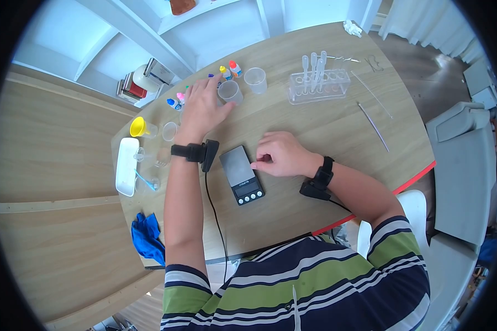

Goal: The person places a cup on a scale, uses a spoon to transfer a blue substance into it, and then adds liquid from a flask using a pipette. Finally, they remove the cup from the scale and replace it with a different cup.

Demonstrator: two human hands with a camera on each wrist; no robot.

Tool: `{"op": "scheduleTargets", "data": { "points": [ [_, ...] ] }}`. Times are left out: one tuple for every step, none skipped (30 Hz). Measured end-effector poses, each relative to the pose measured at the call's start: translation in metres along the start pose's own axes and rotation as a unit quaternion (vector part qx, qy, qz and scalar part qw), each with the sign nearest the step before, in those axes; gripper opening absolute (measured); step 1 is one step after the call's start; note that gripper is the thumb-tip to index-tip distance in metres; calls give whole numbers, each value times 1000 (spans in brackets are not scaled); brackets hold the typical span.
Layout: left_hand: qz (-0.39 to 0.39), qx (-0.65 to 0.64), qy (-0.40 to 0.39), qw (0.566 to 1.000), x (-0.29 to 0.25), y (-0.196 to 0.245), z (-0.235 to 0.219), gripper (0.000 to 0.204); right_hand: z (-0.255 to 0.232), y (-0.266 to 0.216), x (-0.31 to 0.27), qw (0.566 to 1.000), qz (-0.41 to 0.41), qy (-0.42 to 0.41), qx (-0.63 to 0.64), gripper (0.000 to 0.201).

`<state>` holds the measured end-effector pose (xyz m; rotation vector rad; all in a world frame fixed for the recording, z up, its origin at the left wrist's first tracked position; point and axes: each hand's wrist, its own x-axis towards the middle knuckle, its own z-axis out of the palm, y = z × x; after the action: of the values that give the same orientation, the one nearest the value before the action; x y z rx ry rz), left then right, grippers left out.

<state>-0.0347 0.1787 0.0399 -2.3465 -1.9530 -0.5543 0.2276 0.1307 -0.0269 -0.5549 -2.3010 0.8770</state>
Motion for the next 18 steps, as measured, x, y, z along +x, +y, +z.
{"op": "scheduleTargets", "data": {
  "points": [
    [15,11,4,1000,3,1,4,79,0,0,0,1000,0,0,-1,28],
    [16,10,5,1000,5,3,6,79,0,0,0,1000,1,1,1,28],
    [19,7,4,1000,7,5,8,79,0,0,0,1000,2,1,4,29],
    [22,3,3,1000,8,6,10,78,0,0,0,1000,2,2,3,29],
    [22,3,3,1000,10,8,12,78,0,0,0,1000,1,2,4,29],
    [12,-5,-5,1000,11,9,13,78,0,0,0,1000,1,2,6,29],
    [3,-13,-13,1000,12,10,15,77,0,0,0,1000,1,2,5,29],
    [2,-14,-13,1000,13,12,13,77,0,0,0,1000,-3,4,4,29],
    [3,-18,-2,1000,12,14,12,75,0,0,0,1000,-6,6,2,29],
    [3,-22,8,1000,12,16,10,73,0,0,-1,1000,-5,6,3,29],
    [2,-22,7,1000,11,18,4,73,0,0,0,1000,-6,8,2,28],
    [20,-28,26,999,8,20,-3,73,1,0,0,1000,-7,9,1,28],
    [37,-35,44,998,3,21,-10,72,1,0,0,1000,-7,7,4,28],
    [35,-35,42,998,-4,25,-21,72,1,0,0,1000,-2,3,0,28],
    [41,-55,51,996,-14,31,-35,73,0,0,0,1000,2,0,-4,27],
    [48,-75,59,994,-25,38,-48,73,0,0,-1,1000,4,-1,-2,27],
    [48,-75,56,994,-38,45,-58,73,1,0,-1,1000,-5,5,2,27],
    [27,-91,42,995,-53,53,-67,72,1,1,-1,1000,-14,12,5,26]
  ]
}}
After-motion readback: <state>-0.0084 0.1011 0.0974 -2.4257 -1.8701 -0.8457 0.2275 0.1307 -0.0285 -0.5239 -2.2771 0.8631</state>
